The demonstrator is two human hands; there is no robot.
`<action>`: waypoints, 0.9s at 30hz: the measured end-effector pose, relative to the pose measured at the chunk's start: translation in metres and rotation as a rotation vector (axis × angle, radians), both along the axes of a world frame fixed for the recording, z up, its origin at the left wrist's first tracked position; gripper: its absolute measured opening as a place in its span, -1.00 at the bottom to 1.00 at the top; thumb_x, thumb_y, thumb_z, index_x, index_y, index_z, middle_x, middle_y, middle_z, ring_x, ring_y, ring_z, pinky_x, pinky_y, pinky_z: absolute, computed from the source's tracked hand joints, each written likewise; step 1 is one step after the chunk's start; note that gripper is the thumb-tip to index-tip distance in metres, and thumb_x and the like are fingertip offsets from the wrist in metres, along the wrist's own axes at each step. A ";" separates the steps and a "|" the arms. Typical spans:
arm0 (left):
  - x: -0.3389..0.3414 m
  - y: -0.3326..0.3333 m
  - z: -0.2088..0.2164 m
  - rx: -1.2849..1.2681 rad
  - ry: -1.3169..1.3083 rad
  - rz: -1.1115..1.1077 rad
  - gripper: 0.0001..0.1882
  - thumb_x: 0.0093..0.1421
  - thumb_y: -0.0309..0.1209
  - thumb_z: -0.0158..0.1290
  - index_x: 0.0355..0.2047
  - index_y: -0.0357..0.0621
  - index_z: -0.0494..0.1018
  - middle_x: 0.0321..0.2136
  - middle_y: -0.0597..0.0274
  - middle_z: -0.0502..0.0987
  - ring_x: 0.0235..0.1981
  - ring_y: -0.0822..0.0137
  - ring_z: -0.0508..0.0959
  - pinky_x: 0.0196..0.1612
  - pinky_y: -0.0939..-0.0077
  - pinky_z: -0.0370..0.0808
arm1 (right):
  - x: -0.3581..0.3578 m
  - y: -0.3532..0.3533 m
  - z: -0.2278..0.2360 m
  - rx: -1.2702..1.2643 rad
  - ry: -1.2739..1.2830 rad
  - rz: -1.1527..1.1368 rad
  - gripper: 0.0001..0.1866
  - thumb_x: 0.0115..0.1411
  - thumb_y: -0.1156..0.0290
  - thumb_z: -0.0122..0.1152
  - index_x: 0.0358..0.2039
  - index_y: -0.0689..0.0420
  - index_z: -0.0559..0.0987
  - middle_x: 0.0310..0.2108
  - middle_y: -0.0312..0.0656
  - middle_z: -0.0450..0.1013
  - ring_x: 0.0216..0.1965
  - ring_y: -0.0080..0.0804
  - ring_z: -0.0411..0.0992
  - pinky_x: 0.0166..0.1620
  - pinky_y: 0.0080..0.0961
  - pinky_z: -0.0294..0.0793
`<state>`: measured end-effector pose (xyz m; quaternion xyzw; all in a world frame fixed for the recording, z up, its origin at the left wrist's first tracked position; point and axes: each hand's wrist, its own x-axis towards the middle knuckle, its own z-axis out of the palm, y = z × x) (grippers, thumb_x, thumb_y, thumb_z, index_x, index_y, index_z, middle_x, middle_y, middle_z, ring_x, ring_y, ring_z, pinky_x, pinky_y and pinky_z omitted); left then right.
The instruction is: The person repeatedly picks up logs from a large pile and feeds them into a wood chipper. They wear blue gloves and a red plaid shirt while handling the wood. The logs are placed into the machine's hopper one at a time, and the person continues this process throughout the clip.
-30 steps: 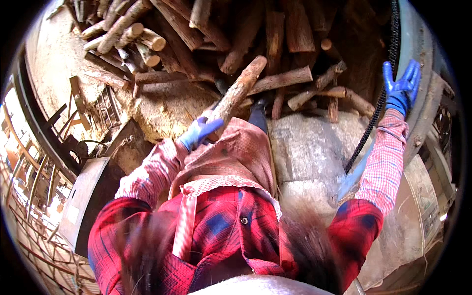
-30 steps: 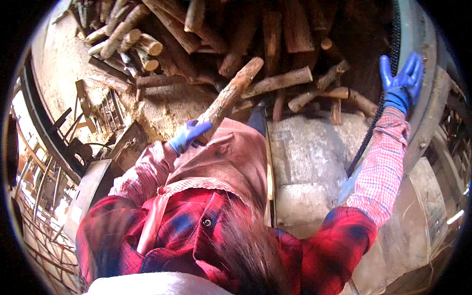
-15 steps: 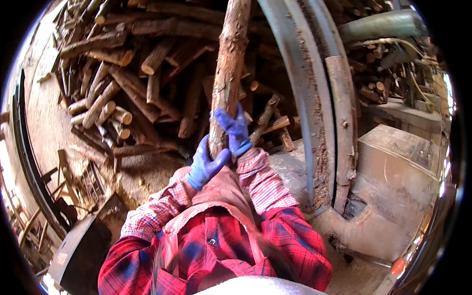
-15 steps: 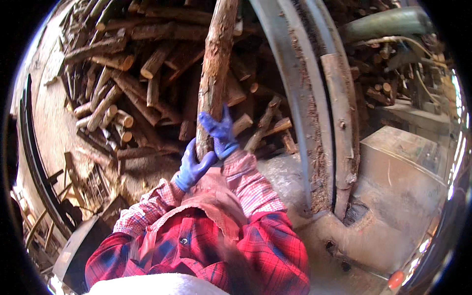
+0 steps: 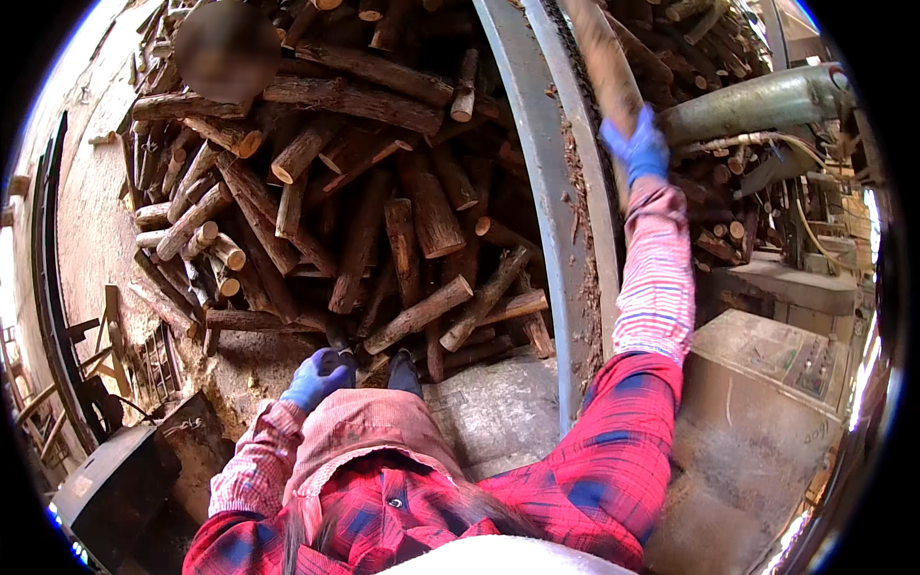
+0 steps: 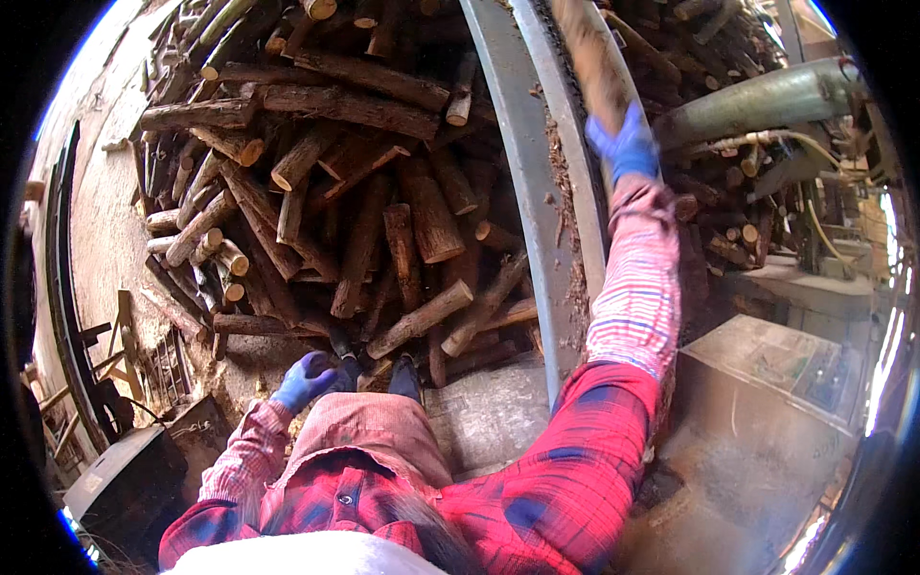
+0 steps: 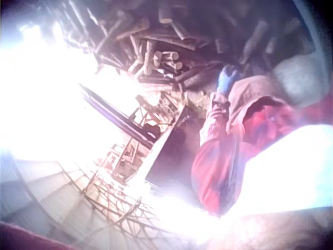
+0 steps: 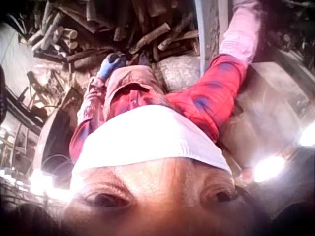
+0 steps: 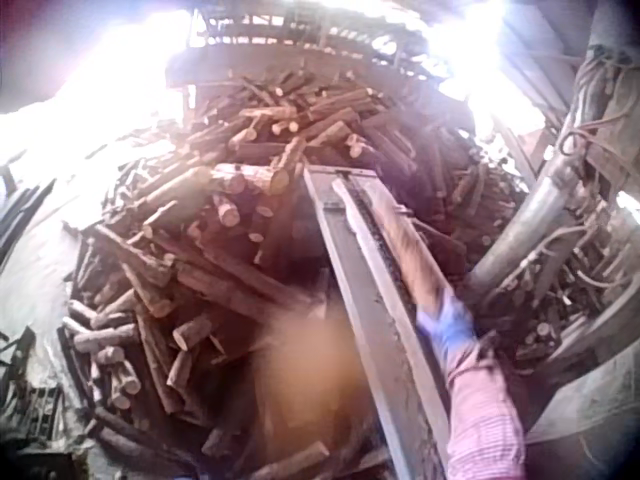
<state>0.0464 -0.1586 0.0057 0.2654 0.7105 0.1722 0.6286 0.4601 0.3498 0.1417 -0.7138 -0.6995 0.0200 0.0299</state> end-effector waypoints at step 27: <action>-0.086 -0.111 -0.234 -0.199 0.018 0.438 -0.56 0.25 -0.43 0.13 0.12 -0.26 0.36 -0.06 0.13 0.53 -0.04 0.36 0.53 0.07 0.50 0.45 | -0.058 -0.288 -0.563 -0.801 0.126 -0.159 0.09 -0.17 -0.29 0.39 0.19 0.31 0.36 0.20 0.16 0.30 0.23 0.01 0.28 0.25 -0.25 0.26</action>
